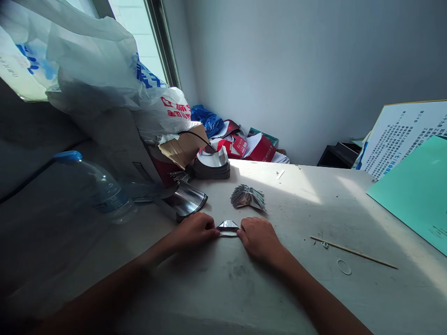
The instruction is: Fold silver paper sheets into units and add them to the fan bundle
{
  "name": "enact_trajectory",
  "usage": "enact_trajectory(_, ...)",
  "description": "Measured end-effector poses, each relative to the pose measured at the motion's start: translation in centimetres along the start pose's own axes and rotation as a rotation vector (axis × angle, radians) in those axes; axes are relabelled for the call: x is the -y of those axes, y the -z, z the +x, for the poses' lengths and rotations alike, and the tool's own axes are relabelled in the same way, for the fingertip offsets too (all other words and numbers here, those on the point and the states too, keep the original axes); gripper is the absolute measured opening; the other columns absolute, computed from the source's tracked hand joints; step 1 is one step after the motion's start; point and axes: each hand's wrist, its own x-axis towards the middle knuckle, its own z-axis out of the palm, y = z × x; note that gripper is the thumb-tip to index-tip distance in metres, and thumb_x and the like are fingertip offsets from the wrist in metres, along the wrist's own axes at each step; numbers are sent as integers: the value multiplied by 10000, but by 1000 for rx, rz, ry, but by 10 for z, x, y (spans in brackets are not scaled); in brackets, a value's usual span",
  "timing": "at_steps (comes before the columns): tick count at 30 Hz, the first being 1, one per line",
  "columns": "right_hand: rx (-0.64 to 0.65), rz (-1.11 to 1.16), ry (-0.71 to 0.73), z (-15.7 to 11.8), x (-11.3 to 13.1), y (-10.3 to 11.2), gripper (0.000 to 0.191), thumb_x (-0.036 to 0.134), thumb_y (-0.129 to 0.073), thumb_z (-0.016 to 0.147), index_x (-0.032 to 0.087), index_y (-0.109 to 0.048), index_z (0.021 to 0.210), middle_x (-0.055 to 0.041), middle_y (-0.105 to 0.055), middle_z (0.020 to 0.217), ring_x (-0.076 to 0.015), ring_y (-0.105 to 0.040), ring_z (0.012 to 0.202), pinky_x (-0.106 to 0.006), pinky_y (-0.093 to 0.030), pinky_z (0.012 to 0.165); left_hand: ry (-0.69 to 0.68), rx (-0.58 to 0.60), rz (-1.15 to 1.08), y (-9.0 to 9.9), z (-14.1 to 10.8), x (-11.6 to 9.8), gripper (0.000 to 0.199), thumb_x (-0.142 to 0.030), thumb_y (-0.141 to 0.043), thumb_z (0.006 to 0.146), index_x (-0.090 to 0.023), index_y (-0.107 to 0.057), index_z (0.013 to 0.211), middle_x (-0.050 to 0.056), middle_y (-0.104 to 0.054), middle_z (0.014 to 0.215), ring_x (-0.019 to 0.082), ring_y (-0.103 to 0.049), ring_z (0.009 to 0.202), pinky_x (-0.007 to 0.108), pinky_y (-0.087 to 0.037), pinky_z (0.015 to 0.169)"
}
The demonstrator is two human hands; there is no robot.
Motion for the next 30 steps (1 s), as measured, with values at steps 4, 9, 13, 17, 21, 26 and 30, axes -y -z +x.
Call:
enact_trajectory(4,-63,20,9,-5,3,-7,214,303,-469,1014,187,-572,868,-60,-628,918,-206,-547,842,-310,-357,713,-36,-7,1,0,-1,-1,230,-396,-631,838,-195,-670,734,25,-659,793,180,-594,750,270,-330,601)
enact_trajectory(9,-135,42,20,-7,6,-14,111,233,-494,991,191,-566,918,-67,-600,983,-213,-541,865,-308,-390,706,-54,-103,-26,-3,-8,-7,119,-318,-615,843,-204,-645,827,36,-649,932,189,-601,854,264,-386,678)
enact_trajectory(13,-155,75,-19,-5,6,-14,111,231,-514,980,198,-547,879,-53,-600,961,-201,-552,838,-293,-387,665,9,-192,-77,-7,-11,-11,132,-280,-589,855,-228,-638,966,32,-671,990,203,-617,918,269,-400,689)
enact_trajectory(17,-170,92,-36,-2,5,-14,119,238,-527,974,203,-535,860,-45,-604,945,-194,-557,818,-291,-383,657,25,-178,-66,-9,-9,-11,180,-349,-623,858,-224,-668,979,45,-689,1015,221,-629,942,287,-398,700)
enact_trajectory(21,-207,126,-69,-1,4,-17,101,238,-542,961,209,-545,865,-56,-609,965,-216,-567,880,-292,-399,673,37,-170,-133,-9,-6,-11,172,-371,-658,832,-234,-700,926,22,-694,967,203,-631,888,281,-378,666)
enact_trajectory(26,-222,153,-68,0,3,-18,92,233,-546,957,209,-562,869,-55,-612,980,-218,-569,904,-291,-406,681,41,-186,-179,-11,-6,-15,137,-325,-663,816,-215,-695,891,15,-698,917,192,-627,860,269,-374,652)
enact_trajectory(30,-203,169,-59,0,2,-17,81,233,-555,951,210,-576,876,-40,-611,978,-207,-577,899,-292,-413,701,9,-171,-120,-12,-8,-17,127,-293,-628,839,-194,-705,857,41,-702,919,203,-628,873,279,-395,686)
